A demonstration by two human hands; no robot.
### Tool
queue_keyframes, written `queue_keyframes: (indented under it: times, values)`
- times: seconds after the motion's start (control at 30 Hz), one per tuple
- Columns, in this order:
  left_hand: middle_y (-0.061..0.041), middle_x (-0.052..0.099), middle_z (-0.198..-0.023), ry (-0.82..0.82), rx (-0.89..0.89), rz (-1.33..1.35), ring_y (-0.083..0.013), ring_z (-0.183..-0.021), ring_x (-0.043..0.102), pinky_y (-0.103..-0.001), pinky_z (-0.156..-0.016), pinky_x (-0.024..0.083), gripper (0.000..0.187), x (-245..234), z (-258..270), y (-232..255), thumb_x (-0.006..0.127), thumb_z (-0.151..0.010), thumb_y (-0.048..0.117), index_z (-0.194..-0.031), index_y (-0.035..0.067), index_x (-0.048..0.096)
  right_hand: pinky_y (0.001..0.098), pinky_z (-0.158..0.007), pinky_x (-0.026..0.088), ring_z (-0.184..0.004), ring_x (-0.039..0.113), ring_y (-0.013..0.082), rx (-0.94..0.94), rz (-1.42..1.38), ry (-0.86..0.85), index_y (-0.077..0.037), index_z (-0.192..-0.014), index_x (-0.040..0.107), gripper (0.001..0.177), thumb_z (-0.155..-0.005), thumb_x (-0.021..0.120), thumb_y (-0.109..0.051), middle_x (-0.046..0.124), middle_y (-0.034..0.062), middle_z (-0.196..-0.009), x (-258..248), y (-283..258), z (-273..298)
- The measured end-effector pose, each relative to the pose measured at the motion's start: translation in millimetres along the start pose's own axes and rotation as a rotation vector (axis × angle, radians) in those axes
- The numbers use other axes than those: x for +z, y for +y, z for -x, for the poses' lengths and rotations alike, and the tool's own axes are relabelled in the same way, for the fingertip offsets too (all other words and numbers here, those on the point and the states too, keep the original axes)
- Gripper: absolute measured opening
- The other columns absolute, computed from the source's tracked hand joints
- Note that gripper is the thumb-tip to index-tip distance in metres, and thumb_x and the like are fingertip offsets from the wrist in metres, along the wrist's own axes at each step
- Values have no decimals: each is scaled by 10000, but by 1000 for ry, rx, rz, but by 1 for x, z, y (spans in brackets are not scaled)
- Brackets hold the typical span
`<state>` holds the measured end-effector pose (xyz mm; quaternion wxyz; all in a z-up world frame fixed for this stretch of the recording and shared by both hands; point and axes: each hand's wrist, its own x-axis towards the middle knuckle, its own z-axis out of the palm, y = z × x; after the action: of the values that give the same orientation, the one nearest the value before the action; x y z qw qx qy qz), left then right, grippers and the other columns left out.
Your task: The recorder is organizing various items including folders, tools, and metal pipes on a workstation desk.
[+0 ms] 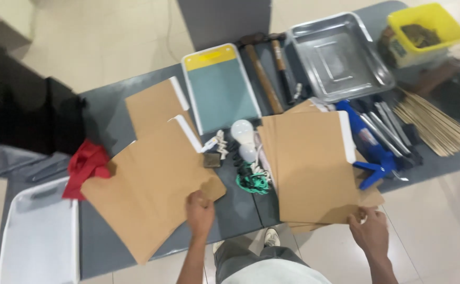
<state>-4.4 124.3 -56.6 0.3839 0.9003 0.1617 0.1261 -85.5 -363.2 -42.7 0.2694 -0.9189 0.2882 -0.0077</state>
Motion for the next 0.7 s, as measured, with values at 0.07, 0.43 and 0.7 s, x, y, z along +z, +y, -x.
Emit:
queue_keyframes:
  times: [0.07, 0.43, 0.7]
  values:
    - [-158, 608, -1277, 71, -113, -191, -383, -1176, 592, -510, -967, 506, 468, -36, -2, -26, 757, -793, 237, -1221, 95, 633, 477, -941, 521, -1127, 635, 391, -95, 138, 64, -83, -1253, 717, 529, -805, 797, -353, 639, 225, -1242, -3, -21, 3]
    - [-171, 525, -1335, -91, -443, -450, -395, -1244, 541, -552, -959, 501, 893, -103, -37, -75, 824, -734, 578, -1363, 79, 432, 526, -1124, 411, -1284, 573, 381, -809, -51, 225, -78, -1167, 703, 328, -890, 731, -252, 655, 171, -1297, 54, -270, 30]
    - [-156, 624, -1282, -233, -512, -247, -373, -1182, 640, -500, -976, 536, 779, -135, -61, -87, 818, -740, 484, -1330, 118, 464, 640, -1045, 344, -1359, 415, 499, -589, 214, 170, -36, -1420, 561, 717, -917, 651, -539, 480, 326, -1459, 152, -230, 1]
